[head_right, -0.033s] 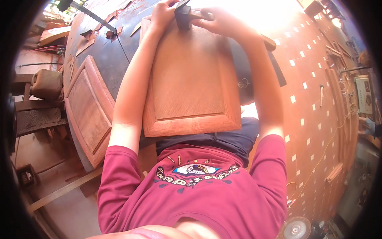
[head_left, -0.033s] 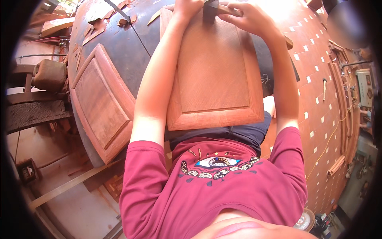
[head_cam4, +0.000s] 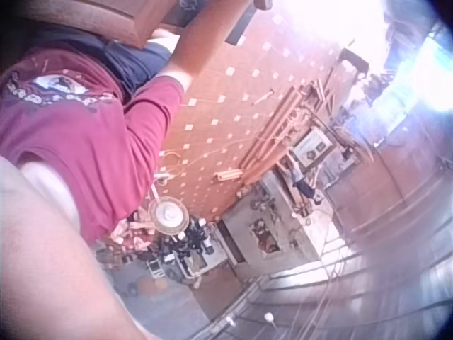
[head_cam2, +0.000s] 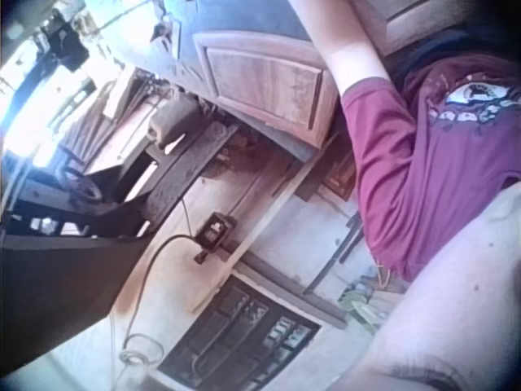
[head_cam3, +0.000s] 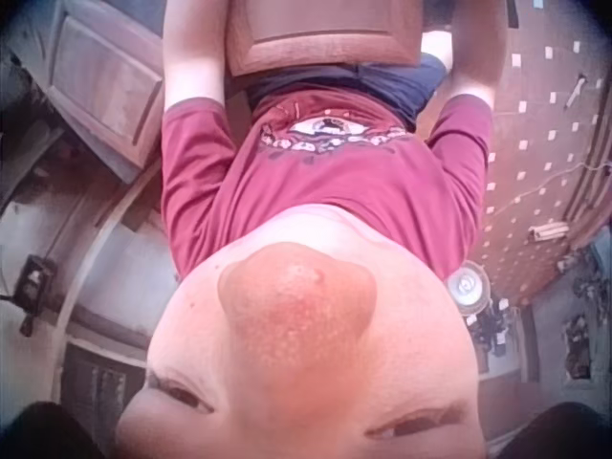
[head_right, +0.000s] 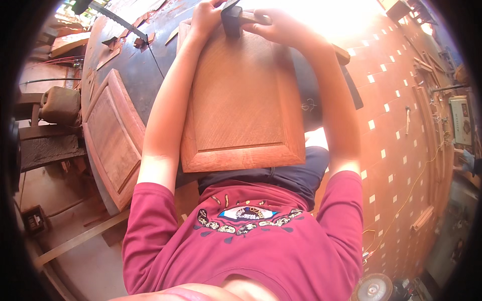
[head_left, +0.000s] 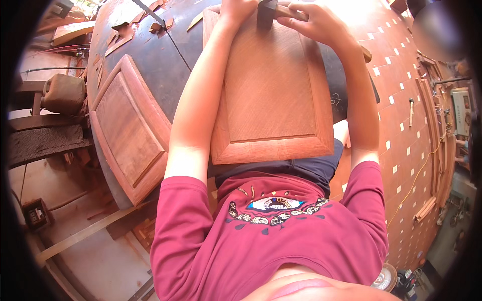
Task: The person assembles a wooden cabinet door by hand, aligning the frame pieces and tapping them together with a hammer. They repeatedly reposition and tap the joints to secure the assembly.
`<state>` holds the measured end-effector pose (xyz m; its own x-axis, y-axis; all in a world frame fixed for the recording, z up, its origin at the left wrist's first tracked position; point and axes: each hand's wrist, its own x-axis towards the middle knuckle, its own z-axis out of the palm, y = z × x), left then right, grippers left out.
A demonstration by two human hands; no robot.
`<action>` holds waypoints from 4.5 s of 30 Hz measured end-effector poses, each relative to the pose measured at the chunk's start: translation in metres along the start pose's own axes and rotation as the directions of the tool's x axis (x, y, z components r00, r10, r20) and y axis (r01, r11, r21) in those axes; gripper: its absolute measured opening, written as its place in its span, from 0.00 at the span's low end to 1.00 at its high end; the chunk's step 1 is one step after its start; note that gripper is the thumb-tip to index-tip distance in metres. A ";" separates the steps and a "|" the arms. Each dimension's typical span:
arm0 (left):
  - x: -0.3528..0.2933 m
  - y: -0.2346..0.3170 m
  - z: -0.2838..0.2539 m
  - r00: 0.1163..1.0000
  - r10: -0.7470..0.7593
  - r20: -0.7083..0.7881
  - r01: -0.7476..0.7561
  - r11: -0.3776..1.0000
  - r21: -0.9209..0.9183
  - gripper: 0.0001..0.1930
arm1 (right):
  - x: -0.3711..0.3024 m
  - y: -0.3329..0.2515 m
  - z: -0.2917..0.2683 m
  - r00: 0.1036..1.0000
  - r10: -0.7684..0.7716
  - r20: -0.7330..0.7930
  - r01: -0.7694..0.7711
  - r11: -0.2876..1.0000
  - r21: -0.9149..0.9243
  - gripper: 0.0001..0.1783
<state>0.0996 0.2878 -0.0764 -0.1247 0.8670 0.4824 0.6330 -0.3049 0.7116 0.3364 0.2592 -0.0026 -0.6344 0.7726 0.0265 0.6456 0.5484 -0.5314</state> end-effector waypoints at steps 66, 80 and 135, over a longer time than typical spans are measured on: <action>-0.123 0.061 -0.109 0.933 -0.089 0.349 0.234 0.887 -0.399 0.42 | -0.004 -0.037 0.039 0.530 -0.726 -0.439 0.409 0.672 -0.617 0.26; -0.120 0.072 -0.113 0.931 -0.166 0.326 0.308 0.837 -0.453 0.43 | -0.010 -0.049 0.043 0.793 -0.462 -0.396 0.253 0.842 -0.476 0.33; -0.117 0.049 -0.109 0.941 -0.183 0.285 0.306 0.817 -0.488 0.30 | -0.007 -0.044 0.029 0.724 -0.445 -0.526 0.471 0.877 -0.093 0.05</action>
<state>0.0617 0.1285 -0.0423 -0.0155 0.9838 0.1786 0.1058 -0.1760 0.9787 0.3005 0.2201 -0.0039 -0.5235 0.4839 0.7013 0.3070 0.8749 -0.3745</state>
